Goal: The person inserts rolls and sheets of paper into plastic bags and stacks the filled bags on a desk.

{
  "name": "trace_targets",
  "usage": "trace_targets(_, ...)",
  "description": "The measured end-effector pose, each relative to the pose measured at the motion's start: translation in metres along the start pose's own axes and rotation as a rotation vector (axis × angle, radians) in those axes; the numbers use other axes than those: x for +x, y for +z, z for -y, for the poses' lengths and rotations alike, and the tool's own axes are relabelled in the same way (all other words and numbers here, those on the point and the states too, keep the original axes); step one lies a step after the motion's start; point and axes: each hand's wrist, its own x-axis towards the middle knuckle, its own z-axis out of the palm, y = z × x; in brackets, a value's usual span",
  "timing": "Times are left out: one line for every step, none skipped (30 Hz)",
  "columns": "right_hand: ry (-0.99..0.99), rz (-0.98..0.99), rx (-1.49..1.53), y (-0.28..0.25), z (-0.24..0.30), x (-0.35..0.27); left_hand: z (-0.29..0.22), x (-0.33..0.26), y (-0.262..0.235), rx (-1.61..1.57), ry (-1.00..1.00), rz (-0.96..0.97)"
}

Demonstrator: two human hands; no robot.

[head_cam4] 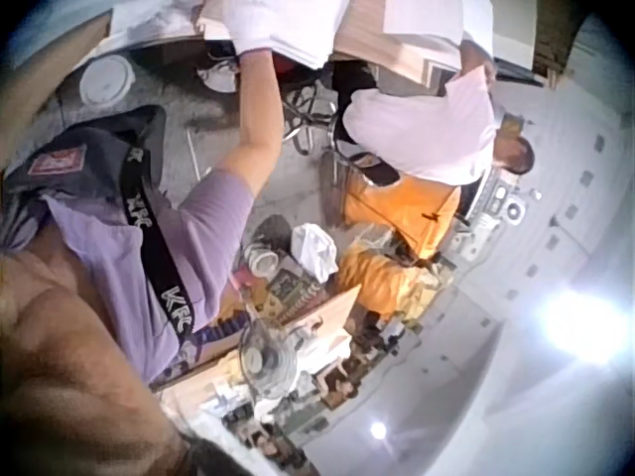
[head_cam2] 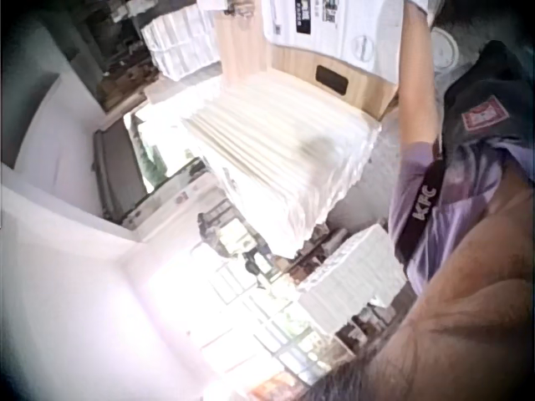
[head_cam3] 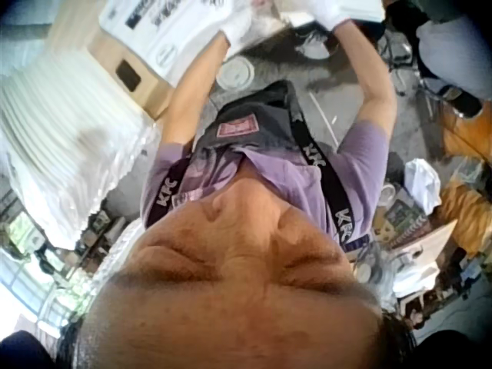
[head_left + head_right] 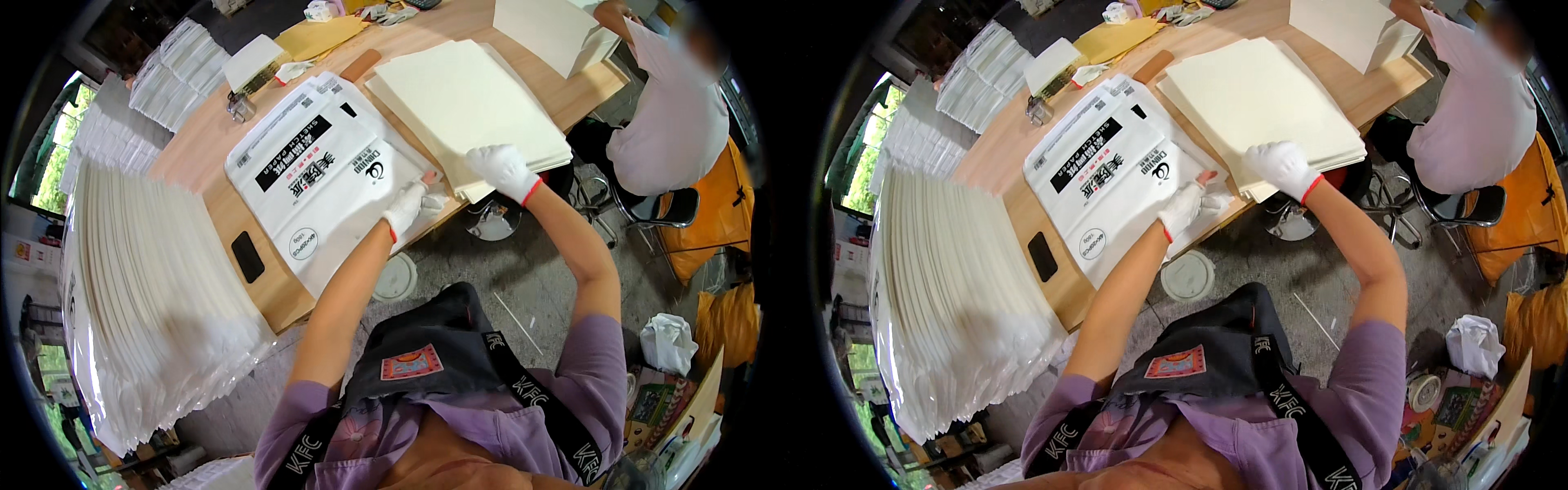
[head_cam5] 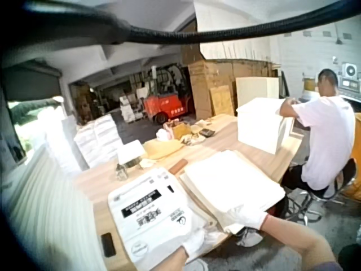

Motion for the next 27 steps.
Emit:
trace_targets(0.011, 0.065, 0.067, -0.031, 0.015, 0.006, -0.013, 0.01, 0.01, -0.106, -0.069, -0.095)
trace_targets(-0.082, 0.063, 0.067, -0.061, 0.03, 0.008, -0.017, 0.013, 0.007, -0.213, -0.055, -0.11)
trace_targets(-0.175, 0.062, 0.068, -0.083, 0.051, 0.006, -0.018, 0.016, 0.004, -0.32, -0.041, -0.125)
trace_targets(-0.121, 0.138, 0.094, -0.094, 0.084, -0.001, -0.004, 0.024, 0.0, -0.501, 0.07, -0.235)
trace_targets(-0.068, 0.215, 0.119, -0.101, 0.107, -0.008, 0.018, 0.03, -0.028, -0.24, 0.041, -0.166)
trace_targets(-0.038, 0.094, 0.437, -0.103, 0.107, -0.021, 0.024, 0.02, -0.033, -0.114, -0.026, -0.249)
trace_targets(-0.013, -0.039, 0.764, -0.101, 0.1, -0.035, 0.029, 0.002, -0.04, 0.016, -0.092, -0.344)
trace_targets(0.261, -0.074, 1.091, -0.071, 0.096, -0.054, 0.026, -0.021, -0.047, 0.01, -0.074, -0.284)
trace_targets(0.62, 0.006, 1.166, -0.048, 0.081, -0.074, 0.015, -0.045, -0.056, 0.001, -0.054, -0.233)
trace_targets(0.988, 0.095, 1.21, -0.025, 0.062, -0.093, -0.004, -0.063, -0.063, 0.137, -0.115, -0.192)
trace_targets(1.081, -0.111, 0.808, 0.008, 0.052, -0.11, -0.012, -0.073, -0.079, 0.185, -0.139, -0.166)
trace_targets(1.163, -0.12, 1.66, 0.023, 0.034, -0.125, -0.018, -0.082, -0.095, 0.225, -0.161, -0.145)
trace_targets(1.275, 0.029, 1.998, 0.014, 0.029, -0.124, -0.024, -0.084, -0.105, 0.267, -0.18, -0.119)
trace_targets(1.157, -0.008, 2.187, 0.035, 0.035, -0.127, -0.026, -0.081, -0.11, 0.519, -0.234, -0.186)
trace_targets(1.018, -0.045, 2.371, 0.055, 0.04, -0.126, -0.019, -0.076, -0.117, 0.953, -0.012, 0.006)
trace_targets(1.07, 0.011, 2.243, 0.047, 0.05, -0.109, -0.008, -0.072, -0.121, 1.372, 0.21, 0.205)
trace_targets(1.025, -0.036, 2.11, 0.039, 0.058, -0.098, -0.024, -0.082, -0.047, 1.212, -0.059, 0.04)
trace_targets(0.976, -0.074, 1.974, 0.029, 0.066, -0.086, -0.041, -0.095, 0.027, 1.033, -0.282, -0.163)
trace_targets(0.896, -0.097, 1.859, 0.018, 0.076, -0.068, -0.015, -0.098, 0.053, 0.918, -0.26, -0.129)
trace_targets(0.915, -0.142, 1.546, 0.011, 0.088, -0.055, 0.028, -0.095, 0.073, 1.322, 0.288, -0.21)
trace_targets(0.998, -0.04, 1.407, 0.013, 0.091, -0.055, 0.023, -0.096, 0.102, 1.463, 0.106, -0.145)
trace_targets(1.072, 0.053, 1.256, 0.014, 0.092, -0.056, 0.012, -0.099, 0.122, 1.595, -0.073, -0.073)
trace_targets(1.138, 0.143, 1.099, 0.015, 0.092, -0.057, 0.019, -0.096, 0.116, 1.588, 0.064, -0.087)
trace_targets(1.154, 0.064, 1.066, -0.003, 0.092, -0.048, 0.031, -0.091, 0.103, 1.577, 0.193, -0.113)
trace_targets(1.145, 0.087, 1.019, 0.001, 0.09, -0.05, 0.038, -0.088, 0.092, 1.569, 0.324, -0.129)
trace_targets(1.136, 0.11, 0.973, 0.01, 0.084, -0.055, 0.041, -0.084, 0.075, 1.456, 0.45, -0.097)
trace_targets(1.132, 0.126, 0.929, 0.019, 0.078, -0.062, 0.033, -0.085, 0.054, 1.145, 0.476, -0.089)
